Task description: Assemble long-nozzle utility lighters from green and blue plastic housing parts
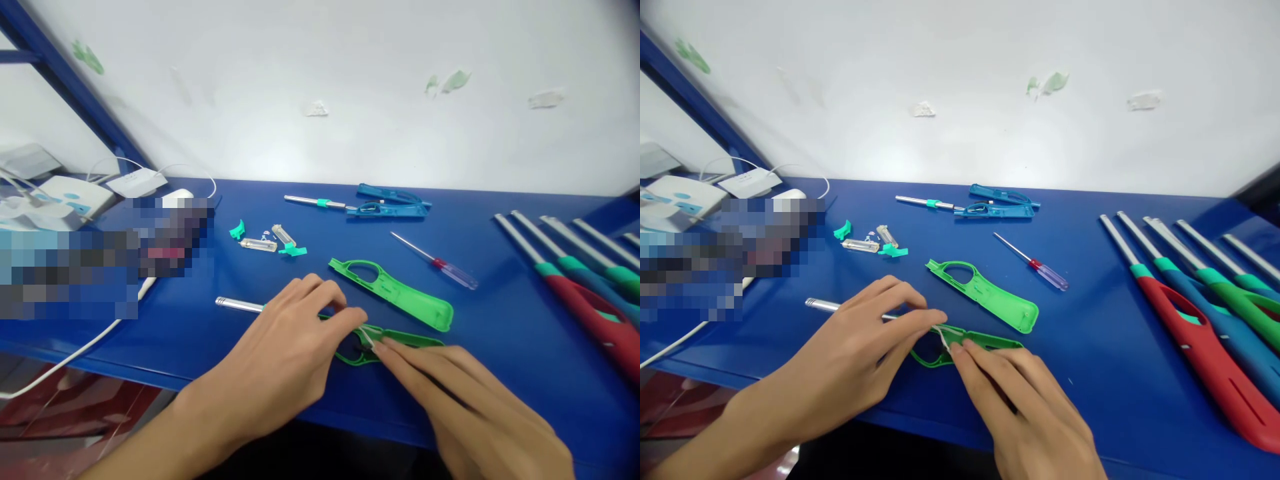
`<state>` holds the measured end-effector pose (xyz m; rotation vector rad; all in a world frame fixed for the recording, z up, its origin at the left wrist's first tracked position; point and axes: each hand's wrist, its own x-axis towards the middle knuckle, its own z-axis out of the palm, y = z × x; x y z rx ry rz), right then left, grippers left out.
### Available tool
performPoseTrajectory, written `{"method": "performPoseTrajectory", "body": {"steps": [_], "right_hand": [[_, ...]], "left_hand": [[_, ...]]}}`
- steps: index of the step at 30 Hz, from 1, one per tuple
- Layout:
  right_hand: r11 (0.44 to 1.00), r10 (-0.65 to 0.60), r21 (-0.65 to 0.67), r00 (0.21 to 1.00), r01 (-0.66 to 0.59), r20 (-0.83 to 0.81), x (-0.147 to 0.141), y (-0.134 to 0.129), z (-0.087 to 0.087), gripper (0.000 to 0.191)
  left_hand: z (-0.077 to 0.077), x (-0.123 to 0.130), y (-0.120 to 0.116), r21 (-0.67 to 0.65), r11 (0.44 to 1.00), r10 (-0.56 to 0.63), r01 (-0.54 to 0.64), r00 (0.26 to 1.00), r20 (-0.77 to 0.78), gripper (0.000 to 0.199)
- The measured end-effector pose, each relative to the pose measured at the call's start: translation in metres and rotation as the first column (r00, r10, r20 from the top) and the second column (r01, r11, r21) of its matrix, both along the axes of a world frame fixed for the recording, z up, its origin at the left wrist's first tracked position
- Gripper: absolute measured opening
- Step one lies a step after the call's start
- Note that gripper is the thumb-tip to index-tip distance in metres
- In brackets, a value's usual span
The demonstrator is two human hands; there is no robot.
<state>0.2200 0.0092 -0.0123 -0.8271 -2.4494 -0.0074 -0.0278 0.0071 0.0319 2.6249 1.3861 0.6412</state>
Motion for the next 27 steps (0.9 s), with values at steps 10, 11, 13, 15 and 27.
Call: {"method": "performPoseTrajectory", "body": {"steps": [10, 11, 13, 15, 27], "right_hand": [[0.999, -0.026, -0.021, 0.993, 0.024, -0.114, -0.007, -0.002, 0.004, 0.046], [1.0, -0.016, -0.022, 0.994, 0.013, -0.112, -0.005, -0.003, 0.003, 0.045], [1.0, -0.013, -0.027, 0.995, 0.01, -0.101, -0.001, -0.006, -0.001, 0.045], [0.999, -0.013, -0.037, 0.998, 0.011, -0.059, 0.002, -0.008, -0.005, 0.048], [0.997, -0.055, 0.06, 0.998, 0.056, -0.017, -0.001, -0.004, 0.0, 0.041]], "left_hand": [[0.004, 0.001, 0.005, 0.052, 0.987, -0.155, 0.152, 0.987, 0.048, 0.024], [0.004, 0.001, 0.007, 0.04, 0.987, -0.159, 0.158, 0.987, 0.038, 0.024], [0.004, 0.002, 0.011, 0.017, 0.986, -0.166, 0.166, 0.986, 0.019, 0.024], [0.005, 0.004, 0.013, 0.006, 0.986, -0.169, 0.169, 0.986, 0.003, 0.023], [-0.008, 0.009, -0.004, 0.029, 0.992, -0.12, 0.121, 0.992, -0.036, 0.024]]}}
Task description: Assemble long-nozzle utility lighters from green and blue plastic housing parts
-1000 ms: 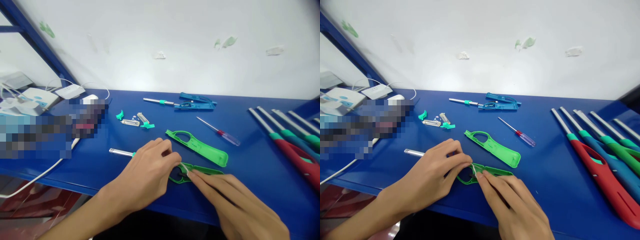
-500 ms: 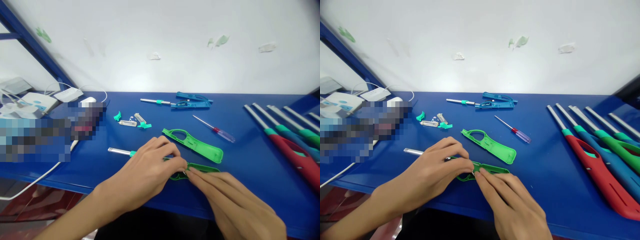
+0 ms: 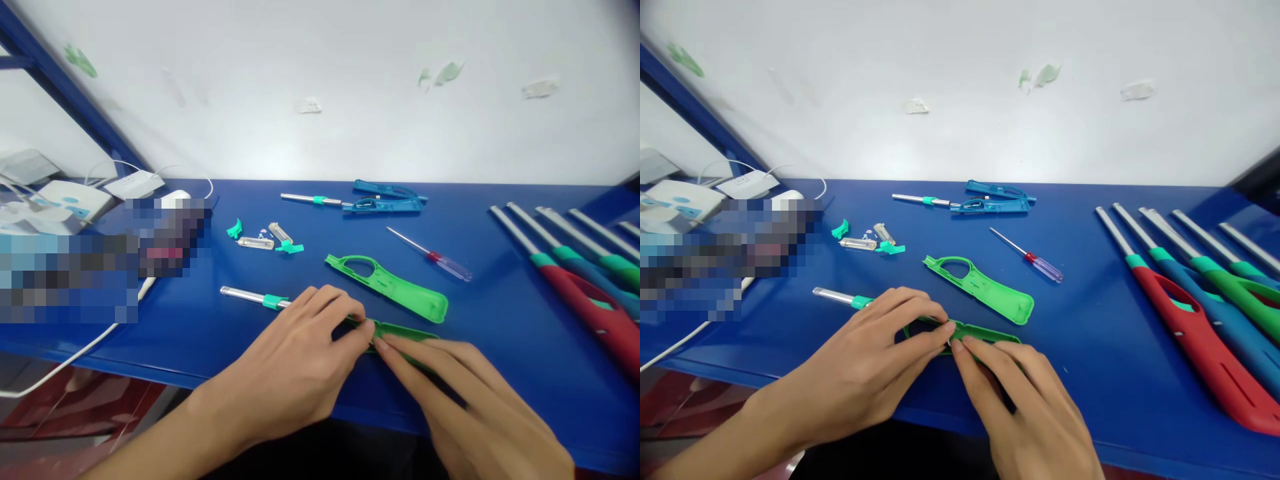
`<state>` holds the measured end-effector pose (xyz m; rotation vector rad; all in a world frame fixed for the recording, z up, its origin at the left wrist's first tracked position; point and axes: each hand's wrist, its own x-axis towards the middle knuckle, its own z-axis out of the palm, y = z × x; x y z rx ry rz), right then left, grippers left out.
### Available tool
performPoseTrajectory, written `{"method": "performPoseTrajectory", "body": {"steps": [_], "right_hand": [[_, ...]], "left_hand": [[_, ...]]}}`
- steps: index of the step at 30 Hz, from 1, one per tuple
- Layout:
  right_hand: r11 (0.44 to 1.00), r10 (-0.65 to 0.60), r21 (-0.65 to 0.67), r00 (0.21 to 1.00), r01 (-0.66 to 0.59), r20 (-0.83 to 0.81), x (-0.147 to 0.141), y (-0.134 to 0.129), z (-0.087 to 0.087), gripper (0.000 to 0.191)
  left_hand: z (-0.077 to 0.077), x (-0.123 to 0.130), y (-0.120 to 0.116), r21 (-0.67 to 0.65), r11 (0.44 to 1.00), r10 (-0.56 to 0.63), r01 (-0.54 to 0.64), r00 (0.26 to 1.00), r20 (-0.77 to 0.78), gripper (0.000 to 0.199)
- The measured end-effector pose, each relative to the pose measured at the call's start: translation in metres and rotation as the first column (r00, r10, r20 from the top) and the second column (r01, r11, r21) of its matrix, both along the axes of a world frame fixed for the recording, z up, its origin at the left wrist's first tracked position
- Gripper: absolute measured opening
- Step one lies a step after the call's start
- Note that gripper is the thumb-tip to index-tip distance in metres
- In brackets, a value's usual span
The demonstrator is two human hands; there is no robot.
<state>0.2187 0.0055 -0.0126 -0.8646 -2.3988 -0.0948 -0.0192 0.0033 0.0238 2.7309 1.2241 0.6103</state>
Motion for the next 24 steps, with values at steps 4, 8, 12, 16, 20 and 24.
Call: {"method": "performPoseTrajectory", "body": {"steps": [4, 8, 12, 16, 20, 24], "right_hand": [[0.999, 0.037, -0.007, 0.999, -0.037, 0.025, 0.0, 0.002, 0.0, 0.041], [0.999, 0.045, 0.021, 0.999, -0.045, 0.012, 0.002, 0.001, -0.003, 0.044], [0.999, 0.049, 0.004, 0.998, -0.049, 0.029, 0.007, 0.0, -0.008, 0.057], [0.998, 0.06, 0.006, 0.997, -0.061, 0.045, 0.012, 0.0, -0.01, 0.062], [0.999, 0.044, -0.014, 0.998, -0.044, 0.035, 0.006, 0.0, -0.004, 0.052], [0.989, -0.104, -0.12, 0.985, 0.088, -0.135, -0.013, -0.001, 0.007, 0.027]], "left_hand": [[0.0, 0.001, -0.003, -0.05, 0.999, 0.016, -0.017, 1.0, -0.019, 0.028], [0.001, 0.001, -0.005, -0.066, 0.997, 0.03, -0.032, 0.999, -0.032, 0.032], [-0.003, -0.001, -0.004, -0.065, 0.998, 0.011, -0.004, 0.994, 0.109, 0.027], [-0.008, -0.003, -0.003, -0.036, 0.999, 0.008, 0.0, 0.975, 0.221, 0.022], [-0.01, -0.002, -0.003, 0.035, 0.999, 0.009, -0.017, 0.975, 0.223, 0.024], [-0.008, 0.0, -0.006, 0.067, 0.991, 0.101, -0.117, 0.975, 0.198, 0.047]]}}
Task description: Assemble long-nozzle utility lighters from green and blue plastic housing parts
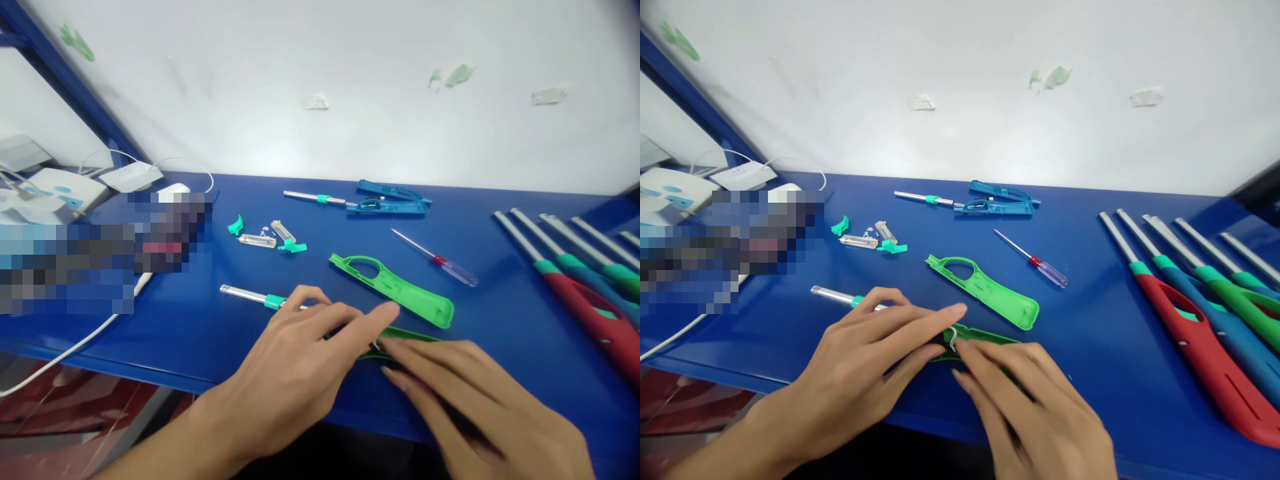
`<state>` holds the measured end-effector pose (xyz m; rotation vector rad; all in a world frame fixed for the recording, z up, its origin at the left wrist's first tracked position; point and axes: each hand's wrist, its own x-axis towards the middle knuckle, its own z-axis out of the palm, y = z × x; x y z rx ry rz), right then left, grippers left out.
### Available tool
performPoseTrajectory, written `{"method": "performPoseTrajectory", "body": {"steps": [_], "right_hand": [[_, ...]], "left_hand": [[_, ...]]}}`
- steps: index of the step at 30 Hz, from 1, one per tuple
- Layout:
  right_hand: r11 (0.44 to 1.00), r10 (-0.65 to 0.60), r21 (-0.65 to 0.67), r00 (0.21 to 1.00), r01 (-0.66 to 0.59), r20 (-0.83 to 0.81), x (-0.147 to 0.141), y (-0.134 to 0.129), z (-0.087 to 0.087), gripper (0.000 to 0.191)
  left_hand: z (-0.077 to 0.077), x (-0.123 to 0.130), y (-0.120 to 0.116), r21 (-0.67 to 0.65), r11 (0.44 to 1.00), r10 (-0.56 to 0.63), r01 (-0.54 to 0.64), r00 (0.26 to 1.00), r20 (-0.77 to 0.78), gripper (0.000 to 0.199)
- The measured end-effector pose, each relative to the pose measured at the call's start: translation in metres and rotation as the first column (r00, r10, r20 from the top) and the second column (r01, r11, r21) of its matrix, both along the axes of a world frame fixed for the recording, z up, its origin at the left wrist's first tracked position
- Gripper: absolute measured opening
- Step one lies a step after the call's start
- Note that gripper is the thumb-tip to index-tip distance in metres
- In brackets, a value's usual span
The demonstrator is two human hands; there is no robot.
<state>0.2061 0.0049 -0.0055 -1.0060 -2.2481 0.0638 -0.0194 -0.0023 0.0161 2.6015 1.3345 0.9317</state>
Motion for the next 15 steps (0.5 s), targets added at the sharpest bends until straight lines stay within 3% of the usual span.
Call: {"method": "performPoseTrajectory", "body": {"steps": [3, 8, 11, 15], "right_hand": [[0.995, -0.093, -0.041, 0.995, 0.092, -0.025, -0.013, 0.002, 0.008, 0.026], [0.985, -0.157, 0.071, 0.987, 0.154, 0.029, -0.028, 0.007, 0.011, 0.038], [0.981, -0.168, 0.109, 0.985, 0.162, 0.047, -0.031, 0.007, 0.011, 0.041], [0.98, -0.157, 0.135, 0.984, 0.145, 0.085, -0.029, 0.007, 0.012, 0.044]], "left_hand": [[0.001, 0.001, -0.001, -0.086, 0.992, 0.089, -0.087, 0.996, 0.017, 0.059], [0.001, -0.002, 0.0, -0.206, 0.974, 0.121, -0.089, 0.982, 0.146, 0.063], [0.002, -0.007, 0.0, -0.206, 0.975, 0.124, -0.086, 0.977, 0.175, 0.045], [0.002, -0.015, 0.002, -0.153, 0.977, 0.152, -0.146, 0.988, 0.024, 0.018]]}}
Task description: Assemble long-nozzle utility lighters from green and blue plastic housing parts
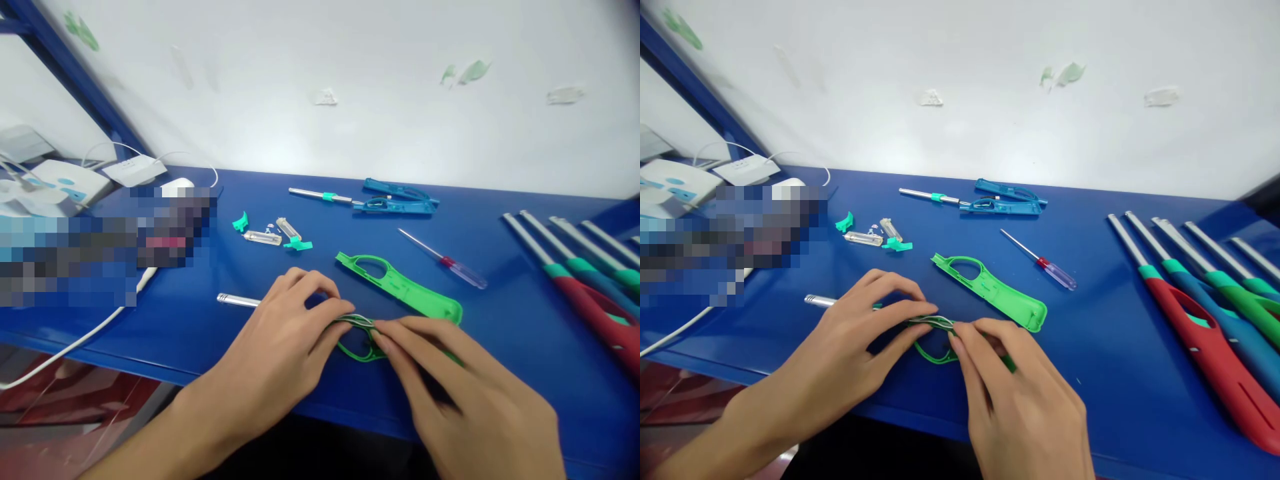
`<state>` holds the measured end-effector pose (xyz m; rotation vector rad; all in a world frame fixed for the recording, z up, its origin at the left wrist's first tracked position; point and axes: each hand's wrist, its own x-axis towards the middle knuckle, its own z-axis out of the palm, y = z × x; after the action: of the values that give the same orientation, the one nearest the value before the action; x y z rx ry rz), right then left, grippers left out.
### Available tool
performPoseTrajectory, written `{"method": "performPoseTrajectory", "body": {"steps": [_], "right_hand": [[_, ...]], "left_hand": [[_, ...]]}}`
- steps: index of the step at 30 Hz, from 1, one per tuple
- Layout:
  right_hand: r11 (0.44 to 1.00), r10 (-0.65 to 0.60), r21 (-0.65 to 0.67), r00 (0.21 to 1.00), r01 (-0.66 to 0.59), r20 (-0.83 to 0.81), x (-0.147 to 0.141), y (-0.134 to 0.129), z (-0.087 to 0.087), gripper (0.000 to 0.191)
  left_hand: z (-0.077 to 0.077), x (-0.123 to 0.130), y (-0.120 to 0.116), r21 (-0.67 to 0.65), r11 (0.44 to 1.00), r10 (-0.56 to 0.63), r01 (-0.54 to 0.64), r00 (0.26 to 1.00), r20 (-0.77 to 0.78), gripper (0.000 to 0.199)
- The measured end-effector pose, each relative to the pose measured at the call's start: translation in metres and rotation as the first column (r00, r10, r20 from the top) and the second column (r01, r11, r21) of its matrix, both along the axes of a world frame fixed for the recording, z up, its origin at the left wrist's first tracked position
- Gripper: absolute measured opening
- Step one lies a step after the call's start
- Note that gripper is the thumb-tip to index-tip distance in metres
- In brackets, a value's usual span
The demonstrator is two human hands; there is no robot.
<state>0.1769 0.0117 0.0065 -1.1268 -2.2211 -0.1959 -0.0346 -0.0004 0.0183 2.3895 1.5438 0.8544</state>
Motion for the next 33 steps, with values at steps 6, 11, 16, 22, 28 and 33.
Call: {"method": "performPoseTrajectory", "body": {"steps": [6, 11, 16, 22, 28, 33], "right_hand": [[0.999, -0.033, -0.024, 0.997, 0.032, -0.063, -0.001, -0.001, -0.006, 0.037], [0.998, -0.053, -0.049, 0.991, 0.047, -0.119, -0.001, -0.003, -0.011, 0.029], [0.999, -0.014, -0.052, 0.994, 0.008, -0.111, -0.001, -0.004, -0.011, 0.028], [0.999, -0.018, -0.035, 0.995, 0.014, -0.101, -0.003, -0.003, -0.008, 0.036], [0.999, 0.035, 0.032, 0.998, -0.034, -0.046, 0.001, 0.001, -0.002, 0.046], [0.999, 0.019, 0.036, 0.997, -0.017, -0.071, -0.001, -0.001, -0.003, 0.045]], "left_hand": [[-0.003, -0.002, 0.001, 0.072, 0.996, -0.043, 0.049, 0.996, -0.08, 0.021], [0.002, 0.002, 0.0, 0.094, 0.994, -0.034, 0.049, 0.987, -0.156, 0.024], [0.008, 0.003, -0.001, 0.142, 0.986, -0.039, 0.085, 0.953, -0.299, 0.029], [0.01, 0.005, -0.004, 0.251, 0.957, -0.028, 0.149, 0.903, -0.429, 0.039], [0.017, 0.007, -0.015, 0.241, 0.957, -0.033, 0.159, 0.888, -0.458, 0.045], [0.016, 0.005, -0.022, 0.304, 0.941, 0.013, 0.15, 0.881, -0.474, 0.049]]}}
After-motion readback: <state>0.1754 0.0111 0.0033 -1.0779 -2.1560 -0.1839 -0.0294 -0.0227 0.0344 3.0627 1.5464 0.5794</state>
